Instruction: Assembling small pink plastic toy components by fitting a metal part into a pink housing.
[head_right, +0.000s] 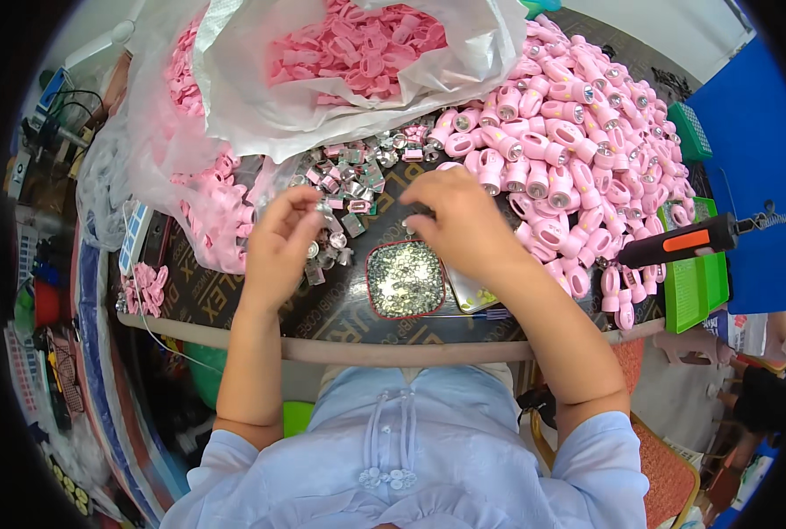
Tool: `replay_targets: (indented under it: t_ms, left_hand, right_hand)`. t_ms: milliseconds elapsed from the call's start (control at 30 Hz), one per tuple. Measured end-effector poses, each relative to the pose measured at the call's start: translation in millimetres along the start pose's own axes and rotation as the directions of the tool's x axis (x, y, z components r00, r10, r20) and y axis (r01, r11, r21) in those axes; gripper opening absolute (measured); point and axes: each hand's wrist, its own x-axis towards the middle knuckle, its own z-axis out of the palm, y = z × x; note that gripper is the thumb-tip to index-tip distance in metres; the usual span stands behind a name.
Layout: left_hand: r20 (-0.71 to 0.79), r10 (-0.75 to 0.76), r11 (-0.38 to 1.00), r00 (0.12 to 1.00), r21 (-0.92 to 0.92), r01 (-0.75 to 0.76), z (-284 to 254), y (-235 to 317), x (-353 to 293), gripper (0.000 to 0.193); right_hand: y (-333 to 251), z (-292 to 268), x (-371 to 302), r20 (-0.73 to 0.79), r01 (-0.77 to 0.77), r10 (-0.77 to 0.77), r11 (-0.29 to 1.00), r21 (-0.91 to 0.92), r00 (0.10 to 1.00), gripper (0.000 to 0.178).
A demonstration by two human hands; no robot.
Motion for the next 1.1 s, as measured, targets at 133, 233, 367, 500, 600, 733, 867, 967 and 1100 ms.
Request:
replay_targets:
  t_ms: [133, 233, 367, 500, 600, 733, 867, 967, 1100]
  left_hand:
    - [0.035, -0.118, 0.856, 0.992, -0.503, 0.12, -1, 9, 1, 0.02]
    - [0.122, -0.11, 0.762, 0.986, -0.627, 0.162, -1, 14, 3, 0.02]
    - [0.105, -0.152, 0.615, 0.983, -0.768, 0.177, 1, 15, 4, 0.021]
    - [0.149, -0.143, 0.56, 0.978, -0.803, 0.204, 4, 9, 7, 0.021]
    - [0.201, -0.174, 0.807, 0.964, -0.532, 0.256, 7, 15, 16, 0.025]
    - [0.361, -0.167, 0.882, 0.917, -0.361, 0.303, 5, 31, 31, 0.029]
    - [0.548, -0.089, 0.986, 0.832, -0.068, 0.15, 17, 34, 32, 0.025]
    - [0.535, -0.05, 0.994, 0.843, -0.054, 0.093, 24, 27, 27, 0.021]
    - [0.528, 0.113, 0.975, 0.842, 0.103, -0.195, 28, 33, 22, 0.017]
  right_hand:
    - [-33, 25, 11, 0.245, -0.298, 0.21, 0.857, 0.419, 0.947, 0.047]
    - [-37, 42, 9, 0.176, -0.231, 0.17, 0.872, 0.432, 0.97, 0.05]
    - [-41, 50, 6, 0.352, -0.477, 0.331, 0.471, 0.742, 0.876, 0.044]
    - [-33, 46, -3, 0.461, -0.557, 0.335, 0.301, 0.774, 0.822, 0.028]
    - [-26, 42, -16, 0.45, -0.549, 0.356, 0.259, 0.794, 0.819, 0.028]
    - [-20, 32, -25, 0.519, -0.438, 0.24, -0.32, 0.84, 0.821, 0.021]
    - [-15, 31, -30, 0.51, -0.411, 0.134, -0.439, 0.799, 0.849, 0.021]
    - [-18, 25, -31, 0.536, -0.439, 0.177, -0.394, 0.807, 0.826, 0.022]
    - [-15, 31, -40, 0.435, -0.443, 0.312, -0.047, 0.895, 0.845, 0.022]
